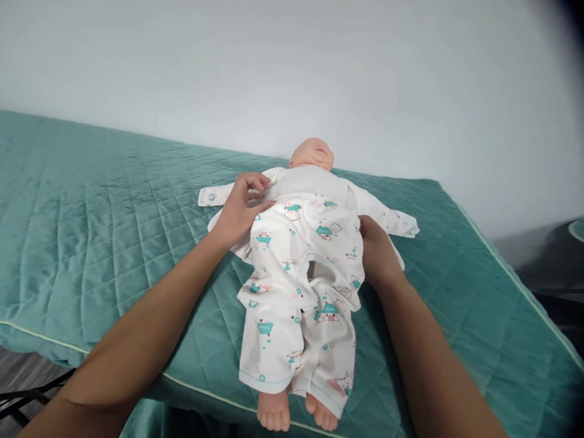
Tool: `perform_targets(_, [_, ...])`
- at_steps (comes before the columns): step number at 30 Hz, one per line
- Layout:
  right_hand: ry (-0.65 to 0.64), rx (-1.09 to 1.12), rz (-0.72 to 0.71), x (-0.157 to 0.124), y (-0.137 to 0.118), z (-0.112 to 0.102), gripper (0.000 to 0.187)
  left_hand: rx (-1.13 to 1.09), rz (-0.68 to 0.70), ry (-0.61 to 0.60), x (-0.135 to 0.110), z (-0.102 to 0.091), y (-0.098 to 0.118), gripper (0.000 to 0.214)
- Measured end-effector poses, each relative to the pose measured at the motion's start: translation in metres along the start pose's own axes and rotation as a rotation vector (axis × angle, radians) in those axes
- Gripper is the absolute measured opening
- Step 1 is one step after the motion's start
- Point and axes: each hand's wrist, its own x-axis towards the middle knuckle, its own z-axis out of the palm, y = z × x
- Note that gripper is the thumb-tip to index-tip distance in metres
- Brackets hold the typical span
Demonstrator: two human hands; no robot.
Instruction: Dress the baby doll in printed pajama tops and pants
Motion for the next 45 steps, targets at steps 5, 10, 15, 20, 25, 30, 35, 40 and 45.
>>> perform_targets(5, [0.024,-0.077,-0.059,-0.003,-0.005,0.001,0.025,0.043,0.001,-0.129,-0.001,-0.001,0.008,0.012])
perform_targets(10, [0.089,-0.163,-0.047,-0.002,-0.006,0.002,0.019,0.018,-0.043,-0.148,0.001,-0.002,0.011,0.011])
perform_targets(15, [0.102,-0.195,-0.049,0.000,-0.006,0.004,0.014,-0.097,-0.102,-0.191,0.006,-0.002,0.006,0.013])
perform_targets(20, [0.109,-0.230,-0.106,0.000,-0.004,0.004,0.013,-0.151,-0.178,-0.191,0.007,0.000,0.005,0.015])
perform_targets(25, [0.069,-0.129,-0.108,0.001,-0.002,0.001,0.020,-0.125,-0.178,-0.191,0.008,-0.001,0.004,0.014])
perform_targets(30, [0.031,0.082,-0.039,0.000,0.002,0.002,0.029,0.021,-0.098,-0.301,0.012,-0.004,0.005,0.018])
perform_targets(35, [0.082,0.128,-0.025,0.003,0.008,0.003,0.024,0.127,0.007,-0.294,0.013,-0.004,0.014,0.020])
perform_targets(40, [0.254,0.138,-0.207,0.005,0.004,0.003,0.018,0.263,0.101,-0.218,0.011,-0.001,0.021,0.020])
perform_targets(45, [0.087,0.240,-0.230,0.007,-0.001,0.001,0.021,0.314,0.205,-0.163,0.008,0.004,0.025,0.021])
